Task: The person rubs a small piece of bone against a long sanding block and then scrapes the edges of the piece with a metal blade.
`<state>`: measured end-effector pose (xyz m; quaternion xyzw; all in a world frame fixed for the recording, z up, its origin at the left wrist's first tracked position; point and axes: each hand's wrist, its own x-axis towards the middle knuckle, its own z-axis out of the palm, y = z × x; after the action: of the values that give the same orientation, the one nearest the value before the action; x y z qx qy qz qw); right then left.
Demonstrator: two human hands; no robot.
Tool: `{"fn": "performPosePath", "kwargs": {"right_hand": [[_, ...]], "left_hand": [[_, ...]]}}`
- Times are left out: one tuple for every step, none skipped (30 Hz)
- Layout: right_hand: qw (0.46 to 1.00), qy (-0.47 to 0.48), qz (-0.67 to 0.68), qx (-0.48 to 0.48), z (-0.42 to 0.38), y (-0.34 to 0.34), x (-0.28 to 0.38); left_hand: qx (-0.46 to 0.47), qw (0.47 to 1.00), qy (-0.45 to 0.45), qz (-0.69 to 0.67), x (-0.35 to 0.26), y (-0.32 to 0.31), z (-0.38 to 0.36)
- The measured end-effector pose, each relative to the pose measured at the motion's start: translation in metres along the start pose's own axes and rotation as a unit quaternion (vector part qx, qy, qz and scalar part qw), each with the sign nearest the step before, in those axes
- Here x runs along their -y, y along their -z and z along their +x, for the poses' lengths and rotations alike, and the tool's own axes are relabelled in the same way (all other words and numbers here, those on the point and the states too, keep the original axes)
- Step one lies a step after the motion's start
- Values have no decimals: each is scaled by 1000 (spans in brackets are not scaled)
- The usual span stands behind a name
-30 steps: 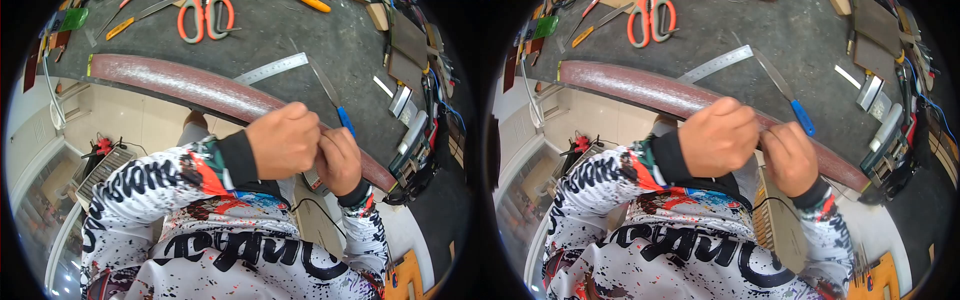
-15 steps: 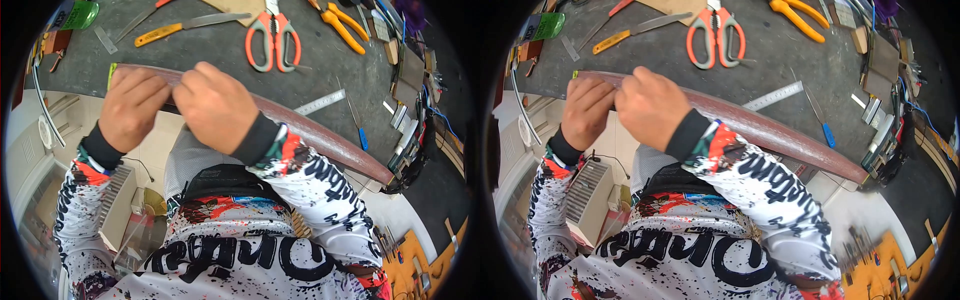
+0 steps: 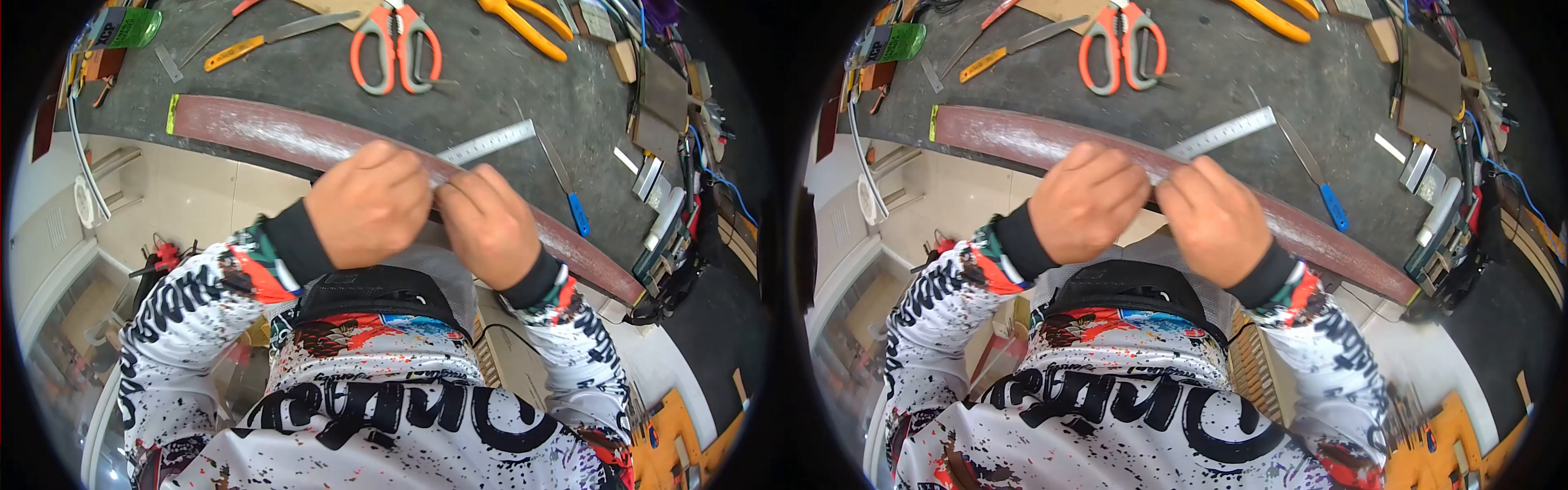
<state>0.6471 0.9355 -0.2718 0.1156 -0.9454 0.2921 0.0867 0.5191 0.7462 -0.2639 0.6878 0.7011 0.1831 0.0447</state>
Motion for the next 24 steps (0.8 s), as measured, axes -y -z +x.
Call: {"fn": "performPosePath", "kwargs": {"right_hand": [[1000, -9, -6, 10, -16, 10, -6], [1000, -9, 0, 4, -33, 19, -14], [1000, -15, -2, 0, -50, 28, -20], [1000, -20, -6, -4, -63, 35, -24], [1000, -22, -6, -9, -71, 39, -26], [999, -33, -13, 0, -78, 43, -28], [999, -45, -20, 9, -86, 48, -27], [999, -49, -22, 4, -91, 51, -26], [999, -49, -15, -7, -90, 51, -26], [999, -50, -9, -17, -88, 53, -22], [998, -54, -15, -21, -87, 60, -14], [996, -68, 18, -50, -84, 68, -6], [992, -82, 49, -78, -76, 78, -1], [992, -78, 30, -90, -70, 88, 11], [977, -149, 119, -98, -66, 98, 28], [947, -217, 210, -106, -59, 107, 45], [951, -208, 195, -119, -50, 112, 62], [898, -274, 316, -139, -41, 116, 79], [823, -333, 435, -155, -31, 120, 96], [803, -343, 467, -141, -20, 138, 109], [808, -339, 458, -150, -7, 138, 127], [779, -348, 495, -162, 6, 138, 141], [748, -356, 534, -173, 15, 137, 153], [759, -346, 521, -181, 24, 136, 164]], "left_hand": [[-2, 1000, -4, -6, -14, -7, 14], [-4, 1000, -10, -12, -26, -14, 28], [3, 1000, -12, -10, -38, -22, 40], [-7, 1000, -10, -14, -50, -29, 51], [-19, 1000, -10, -18, -60, -34, 61], [-21, 1000, -5, 2, -67, -36, 67], [-19, 1000, -10, 2, -74, -35, 70], [13, 1000, 6, -1, -77, -29, 72], [44, 999, 23, -2, -77, -21, 72], [43, 999, 16, 1, -78, -8, 71], [4, 999, 53, 6, -82, 9, 67], [-39, 995, 88, 12, -85, 27, 61], [-62, 991, 120, 3, -82, 46, 55], [-89, 985, 146, -9, -76, 61, 45], [-116, 978, 174, -25, -72, 75, 37], [-127, 978, 161, -21, -70, 86, 29], [-143, 951, 210, -175, -66, 94, 20], [-150, 899, 251, -326, -60, 105, 13], [-124, 871, 244, -409, -57, 118, 10], [-96, 836, 239, -485, -59, 130, 15], [-75, 797, 218, -558, -51, 136, 11], [-44, 796, 197, -570, -45, 147, 8], [-41, 773, 188, -604, -44, 154, 8], [-41, 769, 163, -616, -40, 156, 4]]}}
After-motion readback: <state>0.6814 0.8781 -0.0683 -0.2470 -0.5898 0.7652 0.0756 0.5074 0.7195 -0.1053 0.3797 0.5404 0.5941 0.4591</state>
